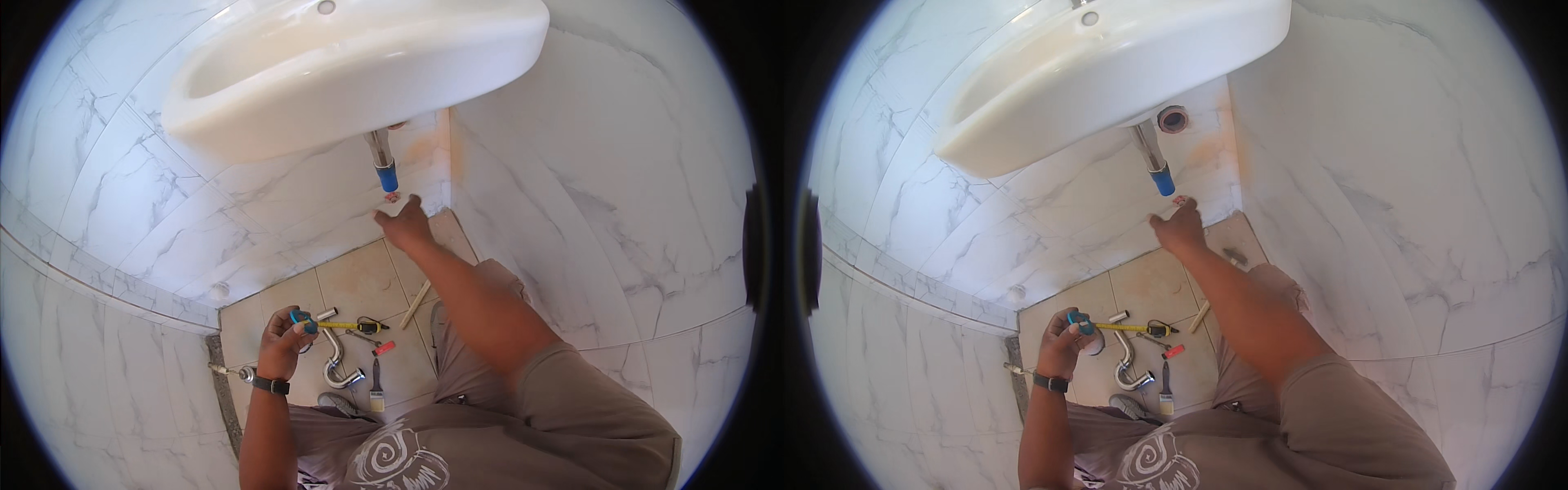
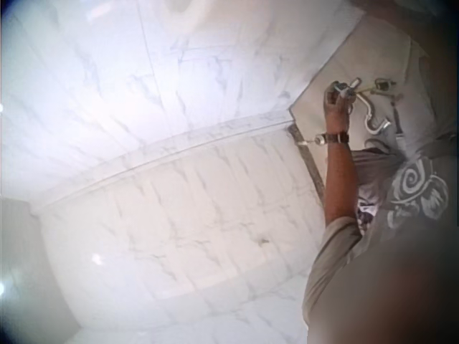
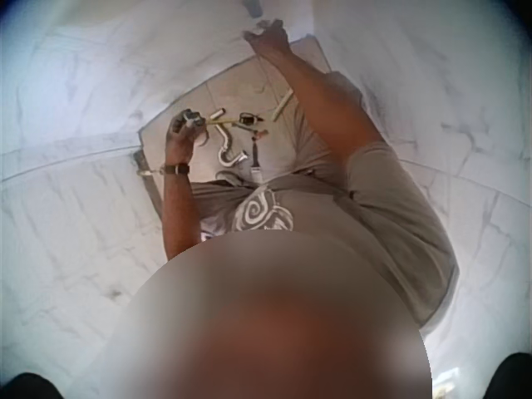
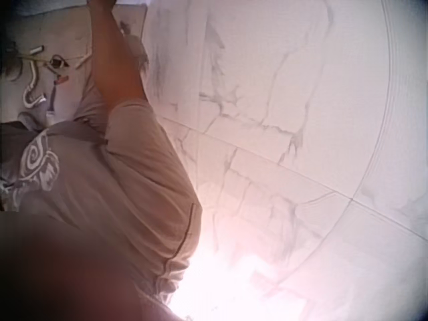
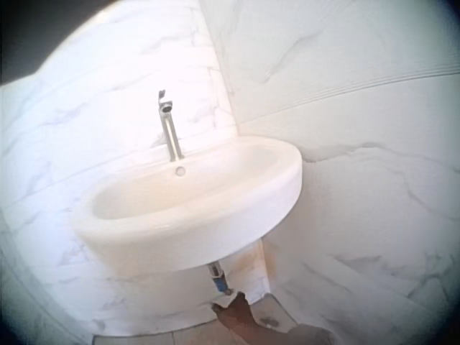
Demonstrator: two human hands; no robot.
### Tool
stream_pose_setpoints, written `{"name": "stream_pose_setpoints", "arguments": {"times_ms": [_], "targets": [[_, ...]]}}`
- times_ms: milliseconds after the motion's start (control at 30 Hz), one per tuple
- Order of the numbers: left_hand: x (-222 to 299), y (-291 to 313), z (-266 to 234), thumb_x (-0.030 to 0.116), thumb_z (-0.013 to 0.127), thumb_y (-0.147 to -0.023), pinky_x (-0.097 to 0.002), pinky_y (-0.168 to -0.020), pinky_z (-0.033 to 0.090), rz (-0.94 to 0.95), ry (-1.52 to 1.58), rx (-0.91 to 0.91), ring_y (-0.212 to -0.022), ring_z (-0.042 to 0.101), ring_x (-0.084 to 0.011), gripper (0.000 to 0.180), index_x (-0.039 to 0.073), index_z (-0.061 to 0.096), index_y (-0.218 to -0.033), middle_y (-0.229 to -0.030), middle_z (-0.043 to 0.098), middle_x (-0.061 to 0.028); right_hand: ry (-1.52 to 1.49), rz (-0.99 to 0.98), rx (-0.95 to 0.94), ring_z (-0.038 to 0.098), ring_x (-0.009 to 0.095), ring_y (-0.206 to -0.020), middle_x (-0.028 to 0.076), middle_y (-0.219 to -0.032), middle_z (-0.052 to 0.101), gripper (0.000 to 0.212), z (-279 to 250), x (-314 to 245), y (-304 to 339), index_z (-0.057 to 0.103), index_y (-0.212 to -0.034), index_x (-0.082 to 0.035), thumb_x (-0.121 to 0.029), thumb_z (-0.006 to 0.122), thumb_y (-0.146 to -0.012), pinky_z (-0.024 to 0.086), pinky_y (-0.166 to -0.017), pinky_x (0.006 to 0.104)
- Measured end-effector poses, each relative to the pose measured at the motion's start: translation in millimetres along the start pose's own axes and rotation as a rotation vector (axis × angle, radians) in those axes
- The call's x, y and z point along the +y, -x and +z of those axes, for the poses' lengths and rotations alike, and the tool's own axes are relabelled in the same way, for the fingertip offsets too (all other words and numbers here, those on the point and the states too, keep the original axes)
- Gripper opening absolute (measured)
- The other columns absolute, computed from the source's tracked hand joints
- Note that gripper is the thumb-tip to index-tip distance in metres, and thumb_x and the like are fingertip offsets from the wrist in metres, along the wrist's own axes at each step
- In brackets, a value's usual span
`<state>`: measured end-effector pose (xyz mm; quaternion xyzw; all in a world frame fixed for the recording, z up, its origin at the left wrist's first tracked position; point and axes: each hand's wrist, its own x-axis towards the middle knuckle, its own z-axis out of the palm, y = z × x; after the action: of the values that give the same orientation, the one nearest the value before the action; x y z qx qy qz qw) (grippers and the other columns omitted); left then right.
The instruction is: The person measures the space under a sink, marks a metal pipe, cuts it with an angle grinder, and wraps the pipe ends with Teflon tape. The person handles a tape measure, marker, angle grinder, and Teflon tape during the process.
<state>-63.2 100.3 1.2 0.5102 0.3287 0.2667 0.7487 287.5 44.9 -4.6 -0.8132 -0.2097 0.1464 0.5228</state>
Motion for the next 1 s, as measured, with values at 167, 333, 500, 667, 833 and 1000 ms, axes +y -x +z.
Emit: {"name": "stream_pose_setpoints", "arguments": {"times_ms": [167,333,500,667,833,1000], "targets": [[-22.0,9.1,-27.5,0.008,0.077,-0.094,-0.0399,-0.093,0.063,-0.067,-0.061,0.081,-0.107,0.071,-0.0215,0.042,0.003,0.059,-0.131,-0.12,0.068,-0.01,-0.041,-0.333,-0.068,0.072,0.038,-0.102,0.026,-0.103,0.072,0.062,-13.6,12.1,-41.5,0.052,-0.132,0.005,-0.027,0.083,-0.088,0.056,-0.088,0.0447],[-28.7,11.6,-28.8,0.009,0.079,-0.092,-0.0384,-0.094,0.063,-0.062,-0.157,0.086,-0.106,0.07,-0.0193,0.042,0.003,0.06,-0.128,-0.116,0.067,-0.0079,-0.052,-0.399,-0.106,0.074,0.041,-0.088,0.025,-0.09,0.073,0.041,-7.4,7.0,-57.7,0.055,-0.121,0.002,-0.016,0.077,-0.092,0.057,-0.079,0.0476],[-23.4,18.5,-25.6,0.009,0.08,-0.091,-0.0372,-0.093,0.062,-0.049,-0.197,0.081,-0.104,0.071,-0.0185,0.041,0.003,0.06,-0.127,-0.115,0.068,-0.0069,-0.014,-0.469,-0.079,0.077,0.035,-0.086,0.022,-0.087,0.074,0.028,-3.6,8.2,-61.7,0.056,-0.117,0.003,-0.008,0.07,-0.096,0.058,-0.078,0.0431],[-25.0,16.7,-26.7,0.008,0.079,-0.091,-0.0363,-0.093,0.062,-0.05,-0.166,0.063,-0.103,0.071,-0.0176,0.04,0.004,0.061,-0.127,-0.114,0.069,-0.0056,0.013,-0.504,-0.049,0.077,0.035,-0.082,0.023,-0.084,0.073,0.025,-3.7,6.5,-62.6,0.057,-0.114,0.004,-0.006,0.07,-0.095,0.058,-0.074,0.0431],[-27.1,15.4,-29.2,0.013,0.079,-0.092,-0.0408,-0.097,0.062,-0.04,-0.212,0.033,-0.11,0.071,-0.0225,0.045,0.002,0.059,-0.131,-0.122,0.068,-0.0107,0.017,-0.51,-0.046,0.078,0.034,-0.081,0.024,-0.086,0.073,0.024,-3.6,6.8,-63.5,0.058,-0.113,0.005,-0.004,0.07,-0.095,0.059,-0.074,0.0417],[-23.8,17.9,-27.4,0.014,0.079,-0.092,-0.0401,-0.096,0.061,-0.036,-0.199,0.029,-0.11,0.071,-0.0223,0.047,0.002,0.058,-0.132,-0.122,0.068,-0.0103,-0.025,-0.51,-0.053,0.079,0.029,-0.081,0.023,-0.088,0.075,0.025,-1.1,10.9,-65.8,0.059,-0.116,0.005,-0.003,0.07,-0.095,0.06,-0.074,0.0391]]}}
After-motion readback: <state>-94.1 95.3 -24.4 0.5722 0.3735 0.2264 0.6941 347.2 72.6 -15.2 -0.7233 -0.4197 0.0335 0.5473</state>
